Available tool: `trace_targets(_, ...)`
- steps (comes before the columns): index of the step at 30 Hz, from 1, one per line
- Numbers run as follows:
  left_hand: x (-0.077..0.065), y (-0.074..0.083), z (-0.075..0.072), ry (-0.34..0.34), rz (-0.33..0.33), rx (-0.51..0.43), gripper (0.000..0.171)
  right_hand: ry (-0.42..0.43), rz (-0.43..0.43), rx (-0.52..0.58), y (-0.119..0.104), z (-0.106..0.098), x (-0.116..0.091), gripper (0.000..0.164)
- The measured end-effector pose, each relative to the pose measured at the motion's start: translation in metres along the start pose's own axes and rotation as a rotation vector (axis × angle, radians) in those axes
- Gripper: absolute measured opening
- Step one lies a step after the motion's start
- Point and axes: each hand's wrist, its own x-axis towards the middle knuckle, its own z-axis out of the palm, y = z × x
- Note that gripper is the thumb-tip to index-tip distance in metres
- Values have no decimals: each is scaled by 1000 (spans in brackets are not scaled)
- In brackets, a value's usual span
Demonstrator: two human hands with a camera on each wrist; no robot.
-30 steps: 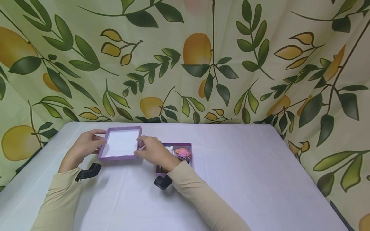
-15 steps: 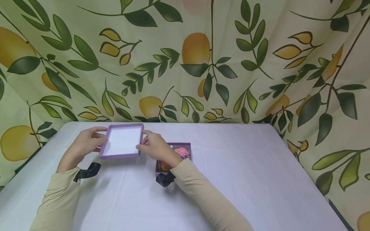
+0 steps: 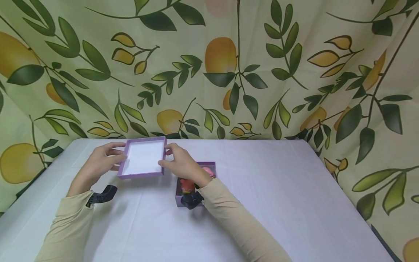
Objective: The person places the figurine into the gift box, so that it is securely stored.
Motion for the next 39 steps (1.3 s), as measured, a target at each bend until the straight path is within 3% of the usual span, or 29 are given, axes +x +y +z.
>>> trace_targets(11,0,7,10,33,29,-9,58,23,11,31,5,-14,-7,55)
trace_targets(23,-2,13,17,-85,95,-159,58,23,32,58,16,-32,-20,58)
trace_targets(28,-4,16,20,-142,120,-184,58,19,23,78,20,-39,-23,58)
trace_targets(39,-9,30,36,-191,160,-219,65,32,34,127,29,-58,-33,59)
